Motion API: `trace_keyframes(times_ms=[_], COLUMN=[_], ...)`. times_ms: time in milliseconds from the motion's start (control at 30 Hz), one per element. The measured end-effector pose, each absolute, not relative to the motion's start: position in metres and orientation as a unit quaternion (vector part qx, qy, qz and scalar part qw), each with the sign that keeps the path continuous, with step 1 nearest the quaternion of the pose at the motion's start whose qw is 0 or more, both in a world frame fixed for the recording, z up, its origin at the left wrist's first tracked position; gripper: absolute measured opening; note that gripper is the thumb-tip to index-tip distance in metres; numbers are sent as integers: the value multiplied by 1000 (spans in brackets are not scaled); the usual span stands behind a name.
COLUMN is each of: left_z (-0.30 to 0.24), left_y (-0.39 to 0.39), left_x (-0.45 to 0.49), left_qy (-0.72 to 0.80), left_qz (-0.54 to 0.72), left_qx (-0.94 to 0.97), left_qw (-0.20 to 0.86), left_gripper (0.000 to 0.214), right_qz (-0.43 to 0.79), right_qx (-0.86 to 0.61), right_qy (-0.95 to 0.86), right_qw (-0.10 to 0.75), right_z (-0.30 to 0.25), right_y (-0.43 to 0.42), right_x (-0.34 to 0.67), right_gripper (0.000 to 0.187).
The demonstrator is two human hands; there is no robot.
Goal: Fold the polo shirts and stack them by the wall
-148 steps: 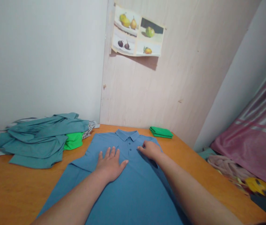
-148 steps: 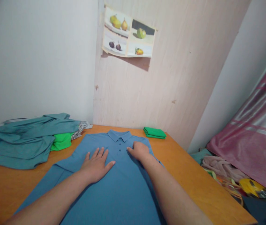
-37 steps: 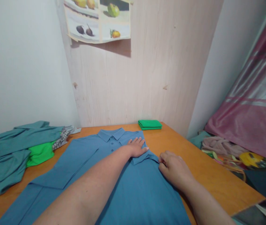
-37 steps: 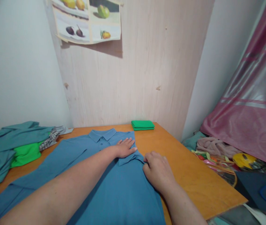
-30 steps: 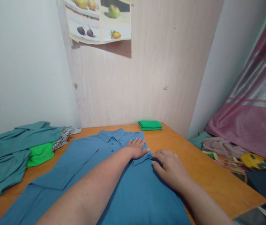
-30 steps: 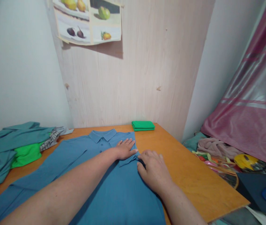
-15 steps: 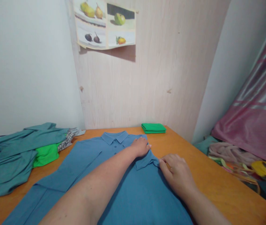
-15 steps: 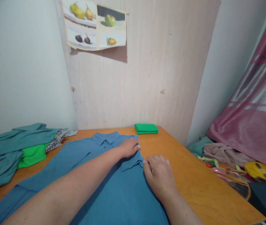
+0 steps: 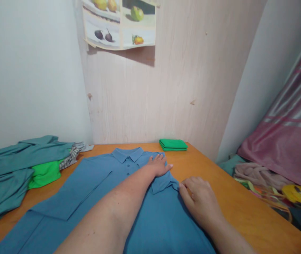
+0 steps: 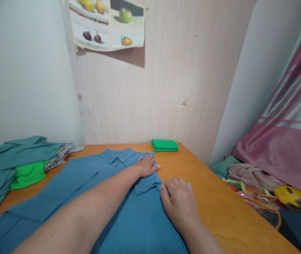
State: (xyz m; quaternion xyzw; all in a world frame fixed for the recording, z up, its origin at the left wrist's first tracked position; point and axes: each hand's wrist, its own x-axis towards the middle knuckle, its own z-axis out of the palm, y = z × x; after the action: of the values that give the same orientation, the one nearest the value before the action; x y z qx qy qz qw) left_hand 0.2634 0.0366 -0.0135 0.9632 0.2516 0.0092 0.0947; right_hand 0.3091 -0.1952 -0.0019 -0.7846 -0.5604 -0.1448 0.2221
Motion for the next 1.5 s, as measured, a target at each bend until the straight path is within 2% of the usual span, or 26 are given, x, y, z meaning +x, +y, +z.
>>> trace_keyframes(times_ms=[200, 400, 533, 700, 867, 1000, 1500], left_z=[2, 22, 23, 9, -10, -14, -13], left_y=[33, 46, 54, 51, 45, 53, 121], left_x=[223, 129, 59, 7, -5, -4, 26], left_qy=[249, 297, 371, 438, 445, 449, 465], left_qz=[57, 64, 49, 35, 30, 32, 38], left_qx=[965, 951, 926, 897, 894, 890, 882], left_qw=[65, 52, 47, 36, 50, 68, 64], left_gripper=[79, 81, 84, 87, 92, 94, 97], right_qz=[-136, -149, -142, -90, -11, 31, 26], right_qx=[-777, -760, -747, -739, -751, -759, -741], right_qy=[-559, -563, -591, -624, -647, -647, -667], right_qw=[257, 288, 268, 239, 132, 69, 68], right_z=[-8, -14, -9, 2, -6, -19, -24], right_y=[-197, -197, -192, -168, -130, -105, -24], right_x=[318, 317, 305, 280, 261, 265, 304], right_gripper=[32, 33, 43, 66, 82, 86, 87])
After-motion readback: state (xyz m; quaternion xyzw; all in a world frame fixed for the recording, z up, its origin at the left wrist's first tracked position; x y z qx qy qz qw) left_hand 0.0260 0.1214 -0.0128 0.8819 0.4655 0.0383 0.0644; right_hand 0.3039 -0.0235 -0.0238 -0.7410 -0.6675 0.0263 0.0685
